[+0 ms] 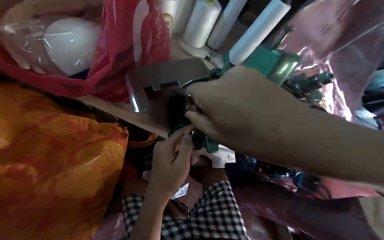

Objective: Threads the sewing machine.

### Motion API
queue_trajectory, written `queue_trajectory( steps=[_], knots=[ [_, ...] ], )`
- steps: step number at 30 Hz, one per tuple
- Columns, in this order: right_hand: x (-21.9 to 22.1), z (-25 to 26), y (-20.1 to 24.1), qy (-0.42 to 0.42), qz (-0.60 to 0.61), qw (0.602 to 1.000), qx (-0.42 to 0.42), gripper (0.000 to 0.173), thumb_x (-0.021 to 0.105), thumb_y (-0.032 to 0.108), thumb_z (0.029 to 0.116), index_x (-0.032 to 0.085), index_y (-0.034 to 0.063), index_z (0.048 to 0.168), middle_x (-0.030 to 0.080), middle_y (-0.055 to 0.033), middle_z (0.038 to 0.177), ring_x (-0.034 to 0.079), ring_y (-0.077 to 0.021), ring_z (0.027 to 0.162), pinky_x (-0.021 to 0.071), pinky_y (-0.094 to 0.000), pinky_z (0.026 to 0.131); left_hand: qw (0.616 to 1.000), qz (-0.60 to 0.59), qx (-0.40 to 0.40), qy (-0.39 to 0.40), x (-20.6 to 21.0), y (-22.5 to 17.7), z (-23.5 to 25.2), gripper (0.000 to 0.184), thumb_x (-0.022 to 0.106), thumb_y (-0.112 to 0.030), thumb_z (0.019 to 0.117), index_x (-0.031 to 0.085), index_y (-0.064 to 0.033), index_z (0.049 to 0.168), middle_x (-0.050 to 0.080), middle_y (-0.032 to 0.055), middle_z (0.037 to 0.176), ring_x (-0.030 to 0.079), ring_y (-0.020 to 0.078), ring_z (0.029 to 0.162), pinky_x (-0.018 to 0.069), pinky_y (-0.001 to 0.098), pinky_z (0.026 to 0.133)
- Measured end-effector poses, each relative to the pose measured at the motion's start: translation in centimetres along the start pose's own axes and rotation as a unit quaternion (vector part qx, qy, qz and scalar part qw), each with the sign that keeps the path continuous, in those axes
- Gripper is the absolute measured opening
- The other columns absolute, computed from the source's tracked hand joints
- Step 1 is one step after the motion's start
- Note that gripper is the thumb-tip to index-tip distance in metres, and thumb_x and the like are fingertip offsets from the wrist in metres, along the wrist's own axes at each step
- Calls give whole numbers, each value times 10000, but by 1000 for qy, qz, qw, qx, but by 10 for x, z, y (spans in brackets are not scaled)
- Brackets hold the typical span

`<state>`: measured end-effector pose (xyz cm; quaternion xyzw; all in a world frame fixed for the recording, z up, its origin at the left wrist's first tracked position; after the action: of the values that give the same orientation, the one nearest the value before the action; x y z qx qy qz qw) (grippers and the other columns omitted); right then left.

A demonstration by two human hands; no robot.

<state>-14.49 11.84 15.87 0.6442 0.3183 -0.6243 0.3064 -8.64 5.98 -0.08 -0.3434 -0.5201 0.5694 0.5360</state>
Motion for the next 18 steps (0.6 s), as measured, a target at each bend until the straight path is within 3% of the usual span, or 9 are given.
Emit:
queue_trajectory(
  steps=[6, 11, 16, 18],
  knots=[
    [9, 6, 0, 25, -47, 999, 6, 244, 597, 219, 1012, 608, 83, 809, 492, -25, 637, 544, -201, 552, 373, -339, 463, 995, -70, -68, 5, 4, 3, 5, 400, 318, -105, 1042, 687, -113, 890, 445, -143, 570, 378, -70, 476, 321, 100, 447],
    [10, 8, 3, 39, -65, 996, 35, 216, 602, 205, 1011, 640, 62, 854, 527, -55, 656, 579, -242, 587, 394, -367, 483, 987, -115, -107, -40, 3, 4, 5, 464, 252, -59, 1051, 692, -86, 906, 445, -137, 532, 382, -63, 440, 333, 96, 438],
    [11, 9, 4, 67, -75, 993, 59, 203, 584, 219, 1030, 653, 57, 929, 553, -63, 686, 604, -256, 631, 417, -377, 507, 986, -120, -79, -89, 1, 4, -4, 447, 281, -88, 1070, 711, -72, 947, 434, -137, 544, 377, -59, 445, 327, 100, 436],
    [12, 9, 4, 60, -81, 994, 52, 205, 593, 218, 1021, 650, 60, 903, 548, -62, 679, 601, -254, 619, 408, -372, 498, 985, -119, -75, -100, 0, 4, -7, 436, 282, -90, 1070, 699, -76, 945, 428, -140, 539, 376, -62, 442, 326, 98, 431]
  ],
)
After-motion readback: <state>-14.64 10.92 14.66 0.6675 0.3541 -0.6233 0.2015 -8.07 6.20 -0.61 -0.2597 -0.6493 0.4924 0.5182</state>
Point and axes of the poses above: each hand's wrist, its own z-axis towards the middle knuckle, its own x-axis out of the palm, y = z × x, the point moved 5 cm from there along z, towards the middle knuckle
